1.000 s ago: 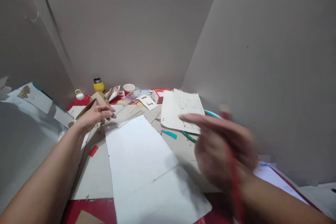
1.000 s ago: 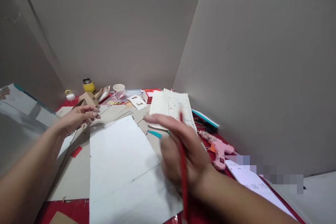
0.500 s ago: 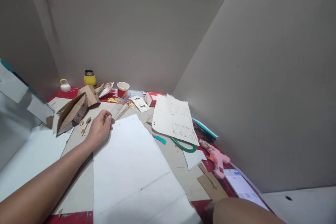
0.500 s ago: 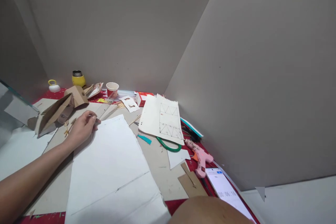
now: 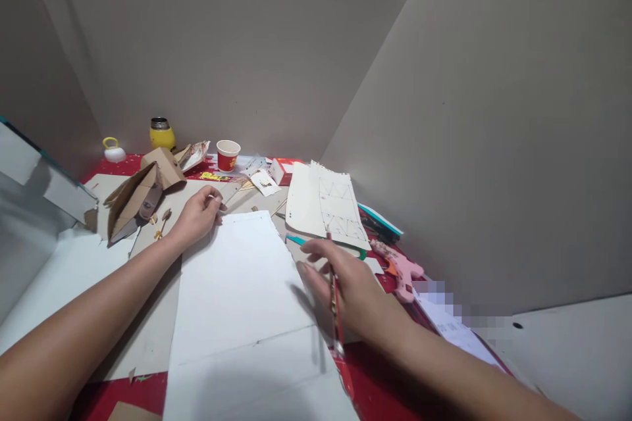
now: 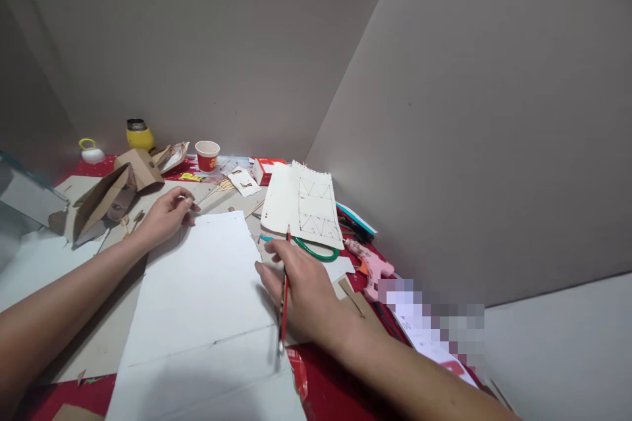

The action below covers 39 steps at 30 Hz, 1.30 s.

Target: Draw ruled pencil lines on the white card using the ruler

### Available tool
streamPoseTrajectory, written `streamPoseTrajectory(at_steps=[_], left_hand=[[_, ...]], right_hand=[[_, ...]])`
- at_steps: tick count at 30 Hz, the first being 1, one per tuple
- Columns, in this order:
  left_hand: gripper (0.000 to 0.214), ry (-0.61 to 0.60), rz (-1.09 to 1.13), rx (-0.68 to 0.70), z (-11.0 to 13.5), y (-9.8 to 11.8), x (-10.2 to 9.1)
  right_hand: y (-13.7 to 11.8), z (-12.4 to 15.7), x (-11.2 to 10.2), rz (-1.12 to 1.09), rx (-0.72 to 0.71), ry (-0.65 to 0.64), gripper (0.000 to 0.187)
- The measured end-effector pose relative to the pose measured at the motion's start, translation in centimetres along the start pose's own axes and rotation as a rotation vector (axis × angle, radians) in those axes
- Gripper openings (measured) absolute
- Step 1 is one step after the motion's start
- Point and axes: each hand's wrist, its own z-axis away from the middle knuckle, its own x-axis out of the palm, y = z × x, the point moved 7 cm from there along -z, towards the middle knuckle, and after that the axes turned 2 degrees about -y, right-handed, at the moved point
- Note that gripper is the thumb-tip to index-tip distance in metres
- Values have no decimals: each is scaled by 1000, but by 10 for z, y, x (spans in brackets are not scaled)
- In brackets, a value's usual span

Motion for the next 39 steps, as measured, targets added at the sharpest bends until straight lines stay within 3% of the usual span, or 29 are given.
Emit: streamPoseTrajectory(at_steps=[4, 7, 14, 20, 24, 27, 30, 34, 39], left_hand=[[36, -17, 10, 4, -7, 2, 2], [36, -21, 12, 5, -12, 6, 3], [36, -2, 18, 3, -18, 27, -8], [27, -144, 42, -109, -9, 34, -8], [18, -223, 103, -161, 0, 35, -2], [32, -284, 162, -174, 8, 36, 9], [42, -349, 189, -184, 17, 36, 22], [40, -445, 182, -199, 30, 35, 37], [34, -552, 162, -246, 39, 30, 48]], right_hand=[[4, -18, 36, -163, 114, -187, 12], [9, -15, 47, -312, 179, -187, 13], [21, -32, 55, -428, 243, -159, 20], [20, -40, 38, -401, 201, -172, 23], [6, -57, 6, -483, 173, 16, 30], [-6, -80, 0, -622, 183, 112, 32], [-6, -106, 22, -956, 300, 109, 35], [-1, -127, 52, -1070, 319, 83, 40], [3, -126, 78, -1190, 273, 5, 39]])
